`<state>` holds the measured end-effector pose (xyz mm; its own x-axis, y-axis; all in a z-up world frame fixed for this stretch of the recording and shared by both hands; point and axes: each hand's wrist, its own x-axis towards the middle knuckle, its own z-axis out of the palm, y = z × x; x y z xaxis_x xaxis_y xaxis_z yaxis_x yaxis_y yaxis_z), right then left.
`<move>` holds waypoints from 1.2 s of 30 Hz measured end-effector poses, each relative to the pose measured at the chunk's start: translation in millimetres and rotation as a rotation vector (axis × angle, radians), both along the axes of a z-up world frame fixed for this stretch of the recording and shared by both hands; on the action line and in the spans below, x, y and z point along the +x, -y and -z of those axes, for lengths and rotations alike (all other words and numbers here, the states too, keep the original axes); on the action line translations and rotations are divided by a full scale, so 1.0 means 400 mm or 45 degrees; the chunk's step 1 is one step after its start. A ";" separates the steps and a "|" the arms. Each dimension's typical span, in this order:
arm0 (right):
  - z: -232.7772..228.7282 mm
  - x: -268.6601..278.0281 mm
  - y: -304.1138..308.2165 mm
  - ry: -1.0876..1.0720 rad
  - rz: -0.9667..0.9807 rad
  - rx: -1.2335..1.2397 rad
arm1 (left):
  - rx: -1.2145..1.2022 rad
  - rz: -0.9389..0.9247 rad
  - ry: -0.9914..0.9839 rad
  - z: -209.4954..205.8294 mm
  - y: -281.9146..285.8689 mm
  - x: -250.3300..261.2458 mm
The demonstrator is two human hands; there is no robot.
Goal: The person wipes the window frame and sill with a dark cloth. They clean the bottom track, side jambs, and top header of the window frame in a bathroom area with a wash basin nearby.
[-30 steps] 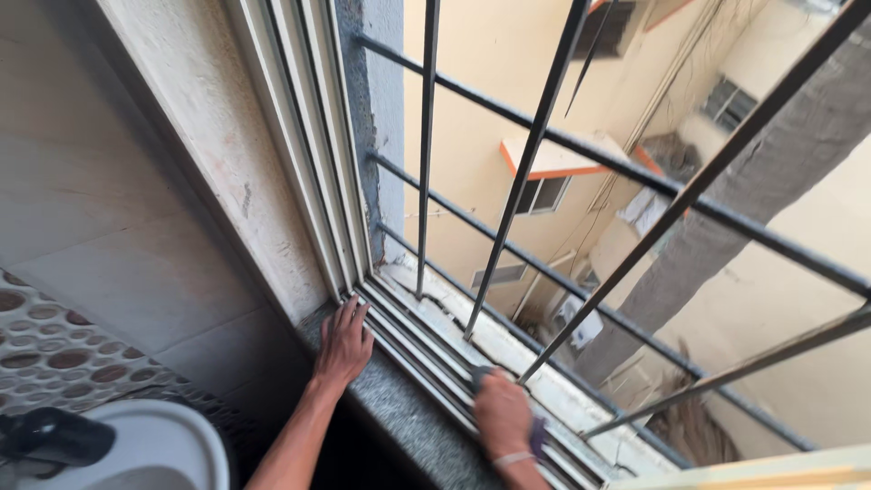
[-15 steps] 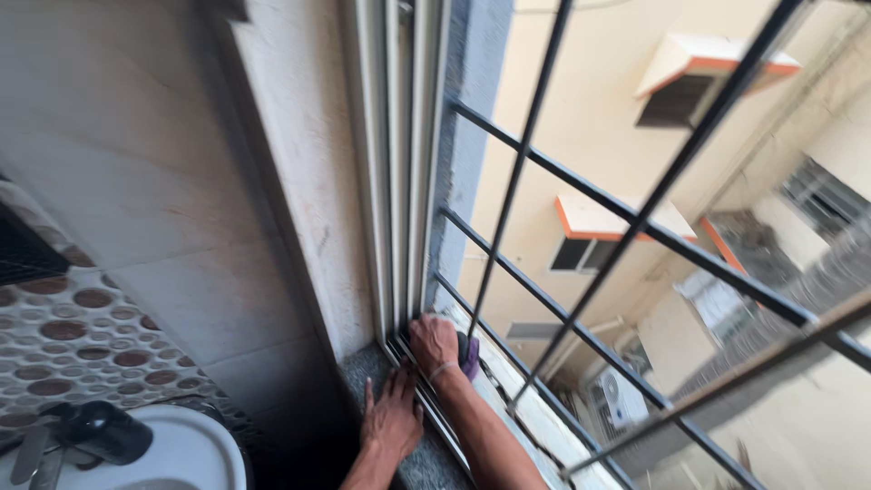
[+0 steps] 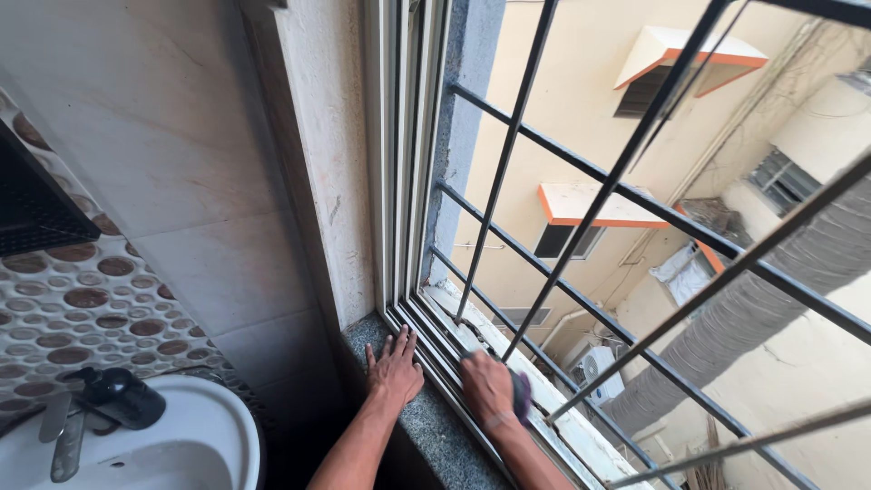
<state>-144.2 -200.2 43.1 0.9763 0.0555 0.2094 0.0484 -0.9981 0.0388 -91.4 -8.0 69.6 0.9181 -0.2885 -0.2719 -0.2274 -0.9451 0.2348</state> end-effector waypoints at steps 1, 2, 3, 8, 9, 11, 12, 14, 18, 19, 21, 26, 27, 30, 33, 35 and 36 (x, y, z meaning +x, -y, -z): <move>-0.004 -0.056 0.021 -0.017 0.019 -0.012 | 0.010 0.012 0.023 -0.001 -0.002 0.002; -0.005 -0.114 0.041 -0.088 0.085 -0.051 | 0.024 0.026 0.043 0.003 -0.006 0.000; -0.006 -0.176 0.060 -0.159 0.151 -0.089 | 0.046 0.029 0.020 0.008 -0.010 -0.005; 0.002 -0.394 0.138 -0.370 0.454 -0.170 | 0.111 0.045 0.011 0.024 -0.001 0.013; 0.006 -0.430 0.152 -0.410 0.531 -0.140 | 0.113 0.045 -0.007 0.030 0.000 0.008; 0.011 -0.477 0.177 -0.477 0.678 -0.071 | 0.123 0.039 -0.032 0.030 0.000 0.012; 0.010 -0.486 0.194 -0.514 0.721 -0.054 | 0.146 0.055 -0.024 0.025 0.001 0.019; 0.023 -0.514 0.226 -0.603 0.796 -0.028 | 0.187 0.078 -0.023 0.028 0.000 0.012; 0.106 -0.502 0.258 -0.545 0.827 -0.022 | 0.120 0.061 0.002 0.028 -0.011 0.006; 0.122 -0.486 0.260 -0.579 0.841 -0.024 | 0.107 0.050 -0.013 0.024 -0.009 0.001; 0.134 -0.445 0.266 -0.563 0.843 0.021 | 0.094 0.037 -0.009 0.016 0.005 0.003; 0.089 -0.352 0.204 -0.265 0.435 0.282 | 0.027 -0.038 0.065 0.047 0.032 -0.028; 0.080 -0.309 0.168 -0.137 0.374 0.259 | 0.011 -0.048 0.058 0.051 0.026 -0.029; 0.052 -0.133 0.071 -0.058 0.292 0.222 | -0.038 -0.071 0.043 0.042 0.031 -0.018; 0.022 0.047 0.001 0.046 0.078 0.296 | -0.070 -0.108 0.036 0.038 0.035 -0.022; 0.000 0.145 -0.039 0.066 -0.013 0.360 | -0.094 -0.117 0.058 0.043 0.039 -0.023; -0.017 0.200 -0.060 0.020 -0.014 0.385 | -0.116 -0.110 0.073 0.045 0.038 -0.022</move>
<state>-64.3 -176.4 49.9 0.9725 -0.0014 0.2328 0.0607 -0.9638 -0.2594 -100.4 -23.1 51.5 0.9539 -0.2286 -0.1947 -0.1614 -0.9372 0.3092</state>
